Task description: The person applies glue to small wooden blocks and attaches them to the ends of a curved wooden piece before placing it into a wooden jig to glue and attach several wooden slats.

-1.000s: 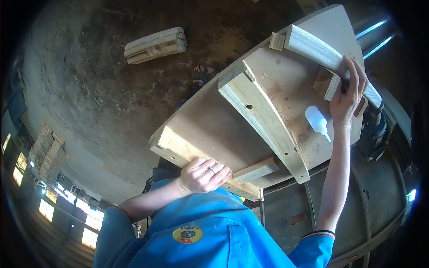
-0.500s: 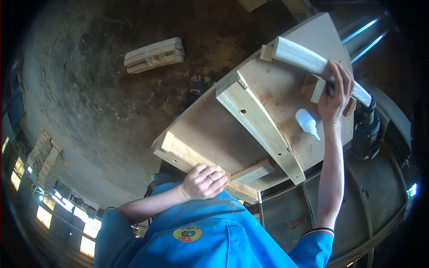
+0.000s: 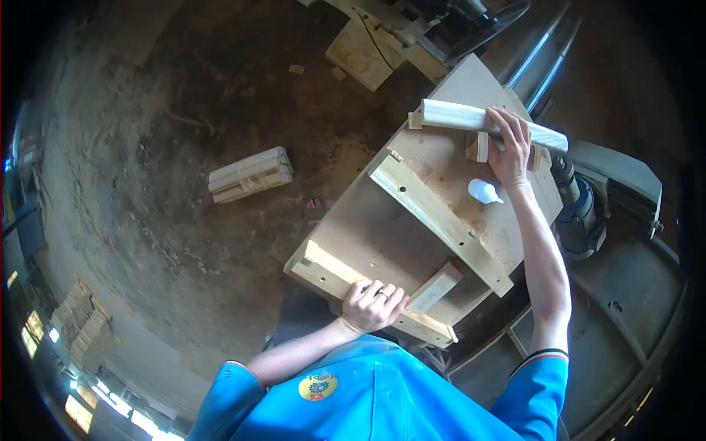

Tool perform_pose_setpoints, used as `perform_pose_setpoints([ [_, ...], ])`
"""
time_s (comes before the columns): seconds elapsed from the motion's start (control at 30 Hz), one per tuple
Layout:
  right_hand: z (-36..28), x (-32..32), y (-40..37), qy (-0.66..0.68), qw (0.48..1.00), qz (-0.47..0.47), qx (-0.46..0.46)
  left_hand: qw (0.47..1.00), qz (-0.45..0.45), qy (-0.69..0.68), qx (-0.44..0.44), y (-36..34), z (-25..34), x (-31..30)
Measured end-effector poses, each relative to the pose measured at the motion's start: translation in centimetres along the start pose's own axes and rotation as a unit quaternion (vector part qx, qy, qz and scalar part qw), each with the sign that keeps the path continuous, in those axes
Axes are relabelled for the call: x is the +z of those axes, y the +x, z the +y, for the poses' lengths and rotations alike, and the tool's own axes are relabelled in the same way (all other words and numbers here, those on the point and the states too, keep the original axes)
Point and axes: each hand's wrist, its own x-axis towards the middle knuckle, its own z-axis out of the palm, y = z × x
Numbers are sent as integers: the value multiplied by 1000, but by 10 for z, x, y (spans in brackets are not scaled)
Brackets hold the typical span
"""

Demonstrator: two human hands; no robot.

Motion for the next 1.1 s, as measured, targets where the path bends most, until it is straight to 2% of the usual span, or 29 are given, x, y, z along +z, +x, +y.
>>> perform_pose_setpoints([
  [0.5, -9, -28, 14, -33, 995, -91, 30, 999, 41, -8, 23, -7, -5, 10],
  [0.63, -8, -33, 20, -20, 994, -103, 7, 998, 61, -15, 26, -9, -7, 11],
  [0.77, -4, -32, 22, -31, 992, -118, 22, 997, 68, -17, 30, -10, -7, 13],
  [0.87, 3, -31, 22, -42, 984, -163, 53, 997, 73, -19, 31, -11, -8, 14],
  [1.1, 13, -24, 15, -73, 986, -139, 49, 995, 86, -21, 33, -10, -8, 17],
])
